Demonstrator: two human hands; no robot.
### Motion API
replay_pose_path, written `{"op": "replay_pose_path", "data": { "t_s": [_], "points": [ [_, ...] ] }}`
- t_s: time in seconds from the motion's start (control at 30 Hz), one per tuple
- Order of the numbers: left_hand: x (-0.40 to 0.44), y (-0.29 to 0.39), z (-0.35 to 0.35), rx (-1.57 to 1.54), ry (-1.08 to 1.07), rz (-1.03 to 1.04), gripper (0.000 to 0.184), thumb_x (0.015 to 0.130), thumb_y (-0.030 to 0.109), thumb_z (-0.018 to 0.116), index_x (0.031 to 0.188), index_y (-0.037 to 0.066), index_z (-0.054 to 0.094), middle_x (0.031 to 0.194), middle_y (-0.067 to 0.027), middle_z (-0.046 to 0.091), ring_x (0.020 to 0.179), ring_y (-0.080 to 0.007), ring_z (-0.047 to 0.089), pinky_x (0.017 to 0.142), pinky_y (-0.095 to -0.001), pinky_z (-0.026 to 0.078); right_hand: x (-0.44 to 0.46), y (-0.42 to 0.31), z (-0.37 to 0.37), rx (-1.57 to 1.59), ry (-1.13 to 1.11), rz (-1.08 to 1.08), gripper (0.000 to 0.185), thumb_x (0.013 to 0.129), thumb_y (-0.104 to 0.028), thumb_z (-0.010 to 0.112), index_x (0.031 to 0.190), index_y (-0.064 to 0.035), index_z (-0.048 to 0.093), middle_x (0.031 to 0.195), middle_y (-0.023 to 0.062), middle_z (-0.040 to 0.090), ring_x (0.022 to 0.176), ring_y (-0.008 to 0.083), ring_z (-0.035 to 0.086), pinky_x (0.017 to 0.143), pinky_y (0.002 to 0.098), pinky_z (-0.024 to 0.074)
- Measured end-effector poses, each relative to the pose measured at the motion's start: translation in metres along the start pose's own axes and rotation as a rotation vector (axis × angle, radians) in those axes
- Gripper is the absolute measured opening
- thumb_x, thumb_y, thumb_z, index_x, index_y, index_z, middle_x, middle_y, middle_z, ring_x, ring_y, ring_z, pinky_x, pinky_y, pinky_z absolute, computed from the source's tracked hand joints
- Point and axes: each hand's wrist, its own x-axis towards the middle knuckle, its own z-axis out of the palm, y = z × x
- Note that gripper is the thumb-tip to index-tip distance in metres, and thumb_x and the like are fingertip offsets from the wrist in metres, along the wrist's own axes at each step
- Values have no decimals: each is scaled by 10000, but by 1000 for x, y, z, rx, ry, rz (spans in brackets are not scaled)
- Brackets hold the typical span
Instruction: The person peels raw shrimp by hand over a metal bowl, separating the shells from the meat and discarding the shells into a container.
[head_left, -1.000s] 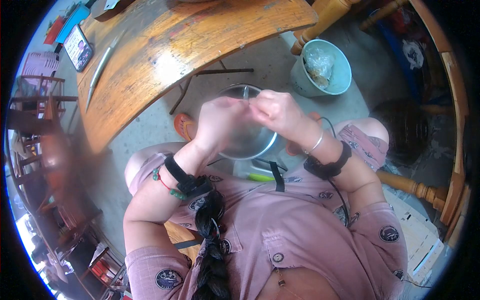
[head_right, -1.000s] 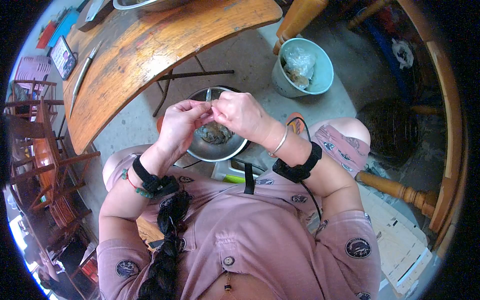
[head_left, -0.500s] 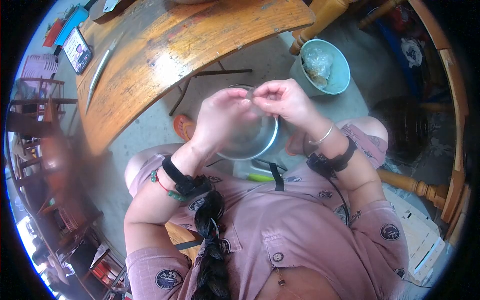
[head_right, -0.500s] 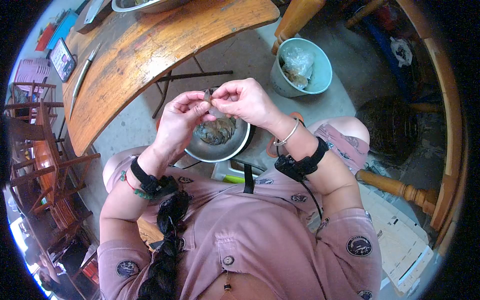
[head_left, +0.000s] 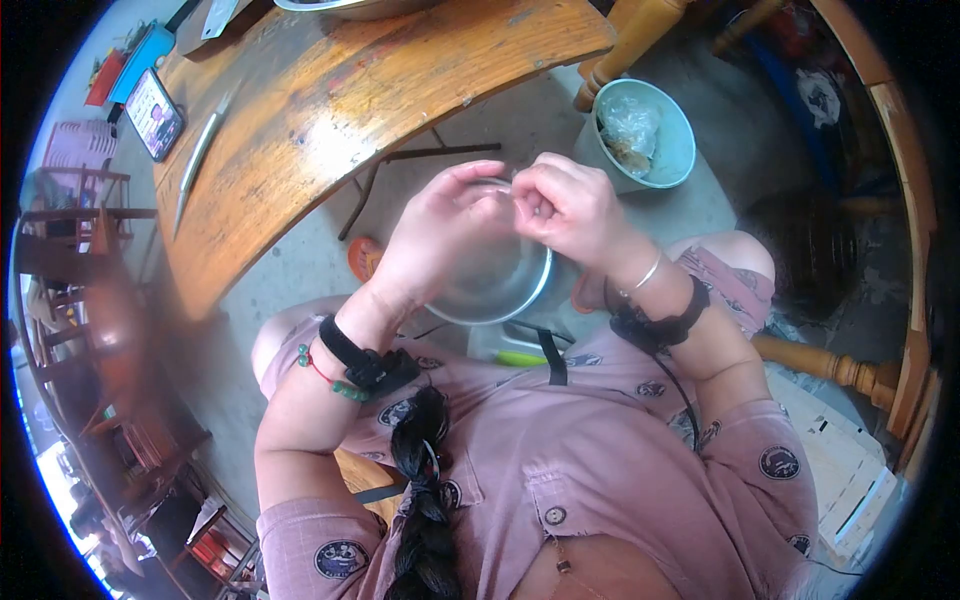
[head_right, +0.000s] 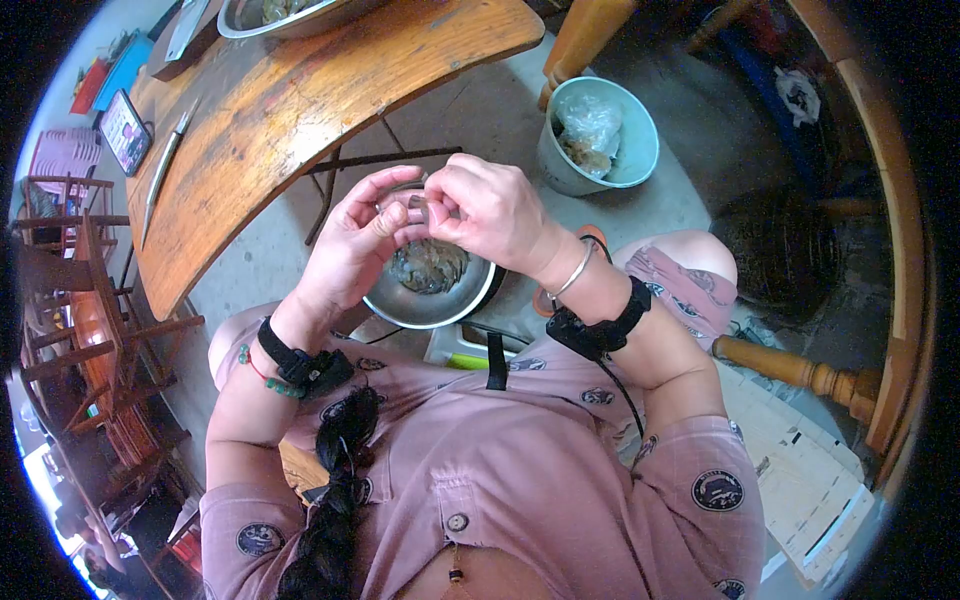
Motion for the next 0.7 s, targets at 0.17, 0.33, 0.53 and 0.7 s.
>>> {"op": "replay_pose_path", "data": {
  "t_s": [0.17,0.33,0.53,0.7],
  "points": [
    [1,-6,-1,210,147,-88,393,900,129,656,1243,-4,518,1114,-100,638,993,-158,622,880,-318,516,-6,0,9,-138,44,-106,173,693,-72,703,815,-53,583,732,91,548,619,234,602,549,342,506],
    [-2,-7,4,282,234,-96,317,905,134,656,1167,-23,569,992,-79,657,891,-131,630,802,-294,532,-4,-2,11,-221,25,-198,197,696,-105,711,829,-51,577,751,74,550,638,230,604,554,337,510],
    [-5,1,1,58,270,-249,271,916,160,649,1111,-17,590,901,-51,634,769,-103,592,679,-246,498,-7,6,17,-255,20,-253,206,692,-110,710,842,-51,583,767,70,550,645,228,601,559,335,511],
    [-6,-2,3,87,195,-132,200,904,100,647,1058,-21,610,869,-63,652,756,-100,600,682,-225,494,-7,10,21,-86,35,-127,177,682,-56,704,806,-51,578,722,69,542,614,219,598,544,332,497]
  ]
}}
